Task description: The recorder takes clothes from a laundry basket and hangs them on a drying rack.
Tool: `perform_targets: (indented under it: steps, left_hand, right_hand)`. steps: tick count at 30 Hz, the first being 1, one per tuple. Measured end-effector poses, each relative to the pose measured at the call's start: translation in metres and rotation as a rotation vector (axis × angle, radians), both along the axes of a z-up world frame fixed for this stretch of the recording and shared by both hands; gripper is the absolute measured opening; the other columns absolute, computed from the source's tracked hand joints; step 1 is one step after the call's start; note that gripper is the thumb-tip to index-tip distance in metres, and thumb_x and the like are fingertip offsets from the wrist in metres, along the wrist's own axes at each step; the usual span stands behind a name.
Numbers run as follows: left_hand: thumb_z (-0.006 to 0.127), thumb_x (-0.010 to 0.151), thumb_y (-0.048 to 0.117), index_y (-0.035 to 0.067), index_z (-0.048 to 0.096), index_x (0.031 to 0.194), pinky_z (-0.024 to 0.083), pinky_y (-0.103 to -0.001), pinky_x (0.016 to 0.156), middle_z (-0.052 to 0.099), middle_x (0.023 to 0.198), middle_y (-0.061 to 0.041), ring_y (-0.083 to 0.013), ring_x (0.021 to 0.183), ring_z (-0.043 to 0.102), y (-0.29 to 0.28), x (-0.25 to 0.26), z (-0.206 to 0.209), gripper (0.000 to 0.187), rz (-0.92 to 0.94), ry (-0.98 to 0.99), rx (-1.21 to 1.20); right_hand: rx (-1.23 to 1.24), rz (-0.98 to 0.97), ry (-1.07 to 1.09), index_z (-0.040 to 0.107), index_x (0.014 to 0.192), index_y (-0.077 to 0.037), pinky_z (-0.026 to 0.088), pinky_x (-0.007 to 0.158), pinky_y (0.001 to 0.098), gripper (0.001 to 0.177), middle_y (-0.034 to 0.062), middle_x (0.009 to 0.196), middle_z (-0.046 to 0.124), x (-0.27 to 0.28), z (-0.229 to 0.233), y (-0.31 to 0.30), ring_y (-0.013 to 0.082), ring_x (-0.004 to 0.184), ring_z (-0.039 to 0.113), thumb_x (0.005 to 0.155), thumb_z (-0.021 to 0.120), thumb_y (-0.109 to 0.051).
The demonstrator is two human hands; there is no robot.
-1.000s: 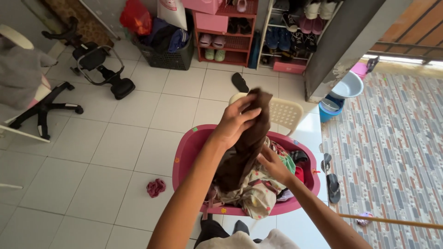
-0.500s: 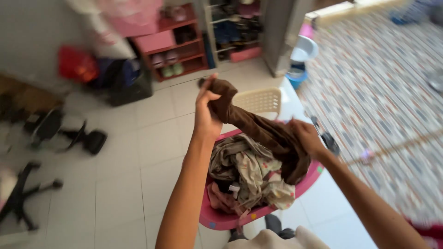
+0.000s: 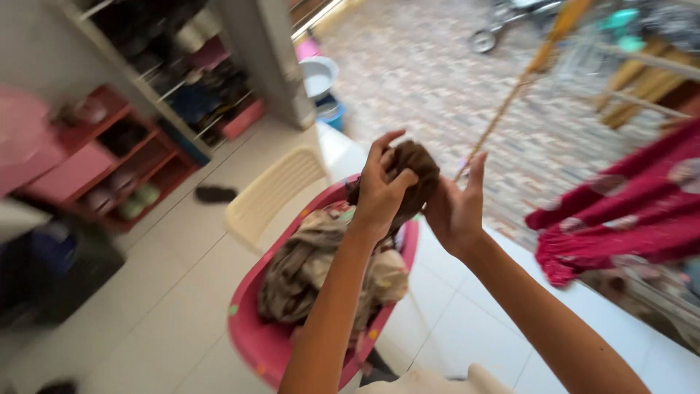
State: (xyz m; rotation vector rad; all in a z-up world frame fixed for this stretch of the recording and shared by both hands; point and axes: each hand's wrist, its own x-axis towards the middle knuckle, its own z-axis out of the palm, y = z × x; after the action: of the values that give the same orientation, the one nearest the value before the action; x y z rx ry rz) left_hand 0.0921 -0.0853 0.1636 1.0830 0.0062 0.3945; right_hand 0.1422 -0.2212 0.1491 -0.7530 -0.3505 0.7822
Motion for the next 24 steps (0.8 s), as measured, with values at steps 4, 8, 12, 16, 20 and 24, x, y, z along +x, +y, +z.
perform_targets:
  steps: [4,8,12,16,20,24]
  left_hand:
    - [0.052,0.088,-0.012,0.007,0.046,0.147,0.053,-0.027,0.092,0.062,0.12,-0.011,-0.0162,0.107,0.061,-0.051,0.025,-0.031,0.062,-0.212,-0.014,0.013]
    - [0.048,0.094,-0.007,0.004,0.047,0.147,0.052,-0.028,0.096,0.062,0.123,-0.012,-0.017,0.111,0.062,-0.108,0.054,-0.057,0.054,-0.349,-0.008,0.307]
    - [0.07,0.091,0.011,0.01,0.041,0.139,0.052,-0.032,0.09,0.062,0.122,-0.014,-0.0162,0.108,0.065,-0.172,0.069,-0.073,0.057,-0.437,0.277,0.122]
    - [0.07,0.089,0.044,-0.004,0.059,0.136,0.054,-0.039,0.083,0.068,0.122,-0.015,-0.0212,0.099,0.069,-0.226,0.071,-0.09,0.068,-0.705,0.601,-0.005]
    - [0.075,0.086,0.037,-0.002,0.057,0.139,0.055,-0.037,0.092,0.071,0.117,-0.009,-0.0179,0.107,0.068,-0.281,0.066,-0.093,0.068,-0.788,0.509,0.006]
    - [0.07,0.088,0.03,0.01,0.056,0.13,0.053,-0.037,0.087,0.072,0.111,-0.003,-0.0159,0.106,0.067,-0.311,0.075,-0.099,0.048,-0.67,0.44,-0.195]
  right_hand:
    - [-0.071,-0.07,0.203,0.058,0.135,-0.001,0.045,0.105,0.0446,0.087,0.0141,0.125,0.068,0.034,-0.014,-0.064,0.0271,0.115,0.064,0.096,0.023,-0.071]
    - [-0.211,-0.36,0.052,0.06,0.129,-0.007,0.052,0.095,0.039,0.046,0.0068,0.122,0.071,0.051,-0.02,-0.146,0.0192,0.109,0.067,0.106,0.042,-0.042]
    - [-0.891,-0.632,-0.358,0.051,0.092,0.025,0.034,0.067,0.0495,0.068,0.0244,0.079,0.04,0.093,-0.139,-0.275,0.0336,0.081,0.034,0.122,0.049,-0.037]
    - [-1.47,-0.587,-0.543,0.072,0.116,-0.009,0.046,0.071,0.0331,0.038,0.0224,0.076,0.059,0.019,-0.005,-0.311,0.0259,0.072,0.055,0.112,0.05,-0.039]
    - [-0.429,-0.661,-0.042,0.07,0.109,-0.001,0.051,0.091,0.0334,0.04,0.0046,0.107,0.073,0.007,-0.009,-0.368,0.0162,0.1,0.065,0.106,0.052,-0.036]
    - [-0.194,-0.646,0.174,0.065,0.121,0.002,0.051,0.102,0.0417,0.051,0.0124,0.12,0.073,0.008,-0.022,-0.42,0.0242,0.114,0.067,0.107,0.045,-0.043]
